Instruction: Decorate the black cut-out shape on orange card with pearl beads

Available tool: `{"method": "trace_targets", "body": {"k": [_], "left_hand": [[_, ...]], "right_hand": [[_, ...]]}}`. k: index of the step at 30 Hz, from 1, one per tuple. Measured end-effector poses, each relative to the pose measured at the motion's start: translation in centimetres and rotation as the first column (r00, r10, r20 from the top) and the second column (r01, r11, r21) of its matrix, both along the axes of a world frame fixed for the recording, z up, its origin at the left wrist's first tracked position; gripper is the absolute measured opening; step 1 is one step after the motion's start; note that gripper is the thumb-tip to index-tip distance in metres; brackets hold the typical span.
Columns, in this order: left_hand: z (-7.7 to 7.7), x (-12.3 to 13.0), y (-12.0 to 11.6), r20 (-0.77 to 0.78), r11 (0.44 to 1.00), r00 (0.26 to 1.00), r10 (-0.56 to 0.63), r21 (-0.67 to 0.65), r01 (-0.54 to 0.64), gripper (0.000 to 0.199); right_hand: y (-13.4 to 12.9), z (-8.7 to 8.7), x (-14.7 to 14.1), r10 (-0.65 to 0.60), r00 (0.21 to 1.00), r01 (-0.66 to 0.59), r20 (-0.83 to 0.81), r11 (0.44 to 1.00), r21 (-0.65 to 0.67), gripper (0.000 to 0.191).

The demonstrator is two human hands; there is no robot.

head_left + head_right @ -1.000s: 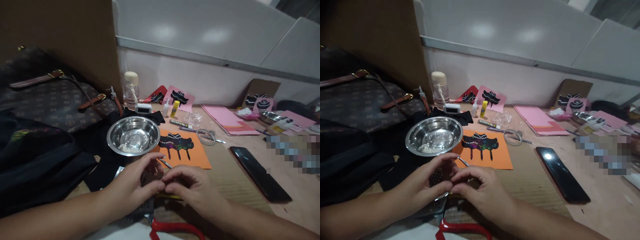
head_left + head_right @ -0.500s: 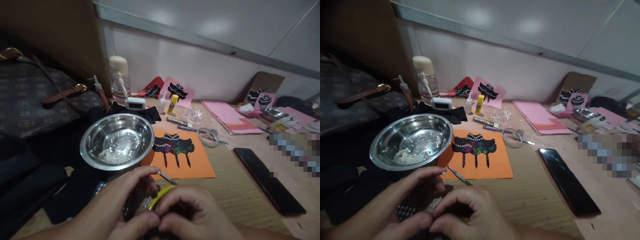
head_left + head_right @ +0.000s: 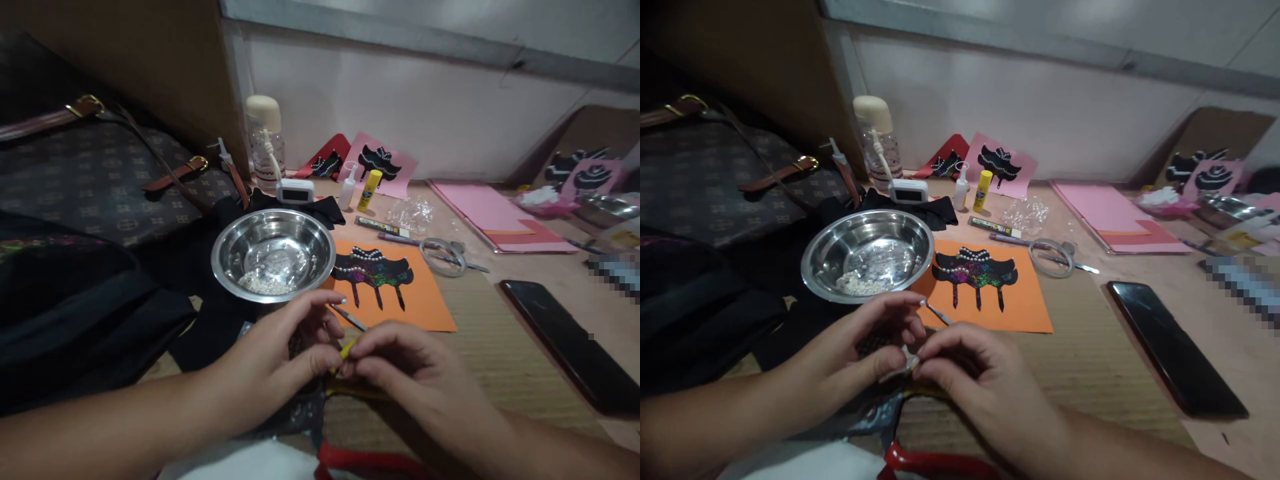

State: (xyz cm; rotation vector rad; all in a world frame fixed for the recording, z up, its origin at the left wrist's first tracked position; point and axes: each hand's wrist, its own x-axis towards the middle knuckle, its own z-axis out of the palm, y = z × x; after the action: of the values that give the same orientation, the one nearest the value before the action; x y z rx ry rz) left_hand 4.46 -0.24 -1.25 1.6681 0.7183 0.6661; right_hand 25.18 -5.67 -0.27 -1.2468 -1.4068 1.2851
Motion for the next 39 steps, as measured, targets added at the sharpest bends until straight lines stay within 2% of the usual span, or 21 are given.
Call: {"method": "trace_targets", "body": {"k": [3, 5, 8, 10, 14, 18, 22, 25, 28, 32, 35, 39], "left_hand": [[0.9, -0.2, 0.3, 0.106, 0.991, 0.994, 0.019, -0.132, -0.005, 0.024], [1.4, -0.4, 0.6, 0.14, 0.985, 0.989, 0.056, -0.169, -0.032, 0.018], [1.7, -0.8, 1.2, 0.137, 0.984, 0.985, 0.105, -0.16, -0.082, 0.017], [1.5, -0.9, 1.5, 0.135, 0.985, 0.985, 0.107, -0.15, -0.087, 0.022], [1.4, -0.8, 1.8, 0.116, 0.989, 0.987, 0.11, -0.116, -0.096, 0.024], [1.6, -0.6, 1.5, 0.127, 0.984, 0.984, 0.128, -0.141, -0.11, 0.019], [1.7, -0.5, 1.0, 0.034, 0.979, 0.996, 0.086, -0.19, -0.078, 0.021], [1.6, -0.4, 0.9, -0.033, 0.978, 0.998, 0.049, -0.202, -0.054, 0.022], [1.4, -0.1, 1.1, -0.057, 0.99, 0.997, 0.043, -0.135, -0.051, 0.018], [0.8, 0.1, 1.1, -0.104, 0.999, 0.995, 0.005, -0.048, -0.01, 0.018], [0.5, -0.1, 0.8, -0.137, 0.998, 0.99, -0.029, 0.052, 0.037, 0.027], [0.6, -0.4, 0.1, -0.199, 0.978, 0.978, -0.057, 0.187, 0.095, 0.031]], "right_hand": [[0.2, 0.2, 0.4, -0.065, 0.997, 0.065, -0.036, 0.998, -0.009, 0.009], [0.5, 0.1, 0.7, -0.092, 0.995, 0.091, -0.03, 0.996, -0.018, 0.012], [0.9, -0.1, 0.9, -0.1, 0.994, 0.1, -0.038, 0.995, -0.01, 0.016], [1.2, -0.2, 1.0, -0.105, 0.994, 0.106, -0.037, 0.993, 0.043, 0.017], [1.8, -0.4, 1.2, -0.148, 0.989, 0.145, 0.02, 0.982, 0.118, 0.015], [2.6, -0.5, 1.7, -0.193, 0.976, 0.175, 0.096, 0.97, 0.168, 0.011], [3.2, 0.4, 2.7, -0.163, 0.941, 0.081, 0.295, 0.959, 0.272, 0.011], [2.4, 1.5, 3.8, -0.117, 0.858, -0.04, 0.5, 0.956, 0.292, 0.011], [0.9, 1.7, 4.7, -0.05, 0.776, -0.091, 0.629, 0.978, 0.189, 0.012], [-0.2, 0.6, 5.1, 0.073, 0.698, -0.155, 0.712, 0.987, 0.05, 0.024], [-0.3, 0.0, 4.8, 0.077, 0.683, -0.166, 0.727, 0.985, 0.052, 0.027], [-1.6, 0.7, 4.3, 0.098, 0.694, -0.18, 0.713, 0.983, 0.04, 0.03]]}}
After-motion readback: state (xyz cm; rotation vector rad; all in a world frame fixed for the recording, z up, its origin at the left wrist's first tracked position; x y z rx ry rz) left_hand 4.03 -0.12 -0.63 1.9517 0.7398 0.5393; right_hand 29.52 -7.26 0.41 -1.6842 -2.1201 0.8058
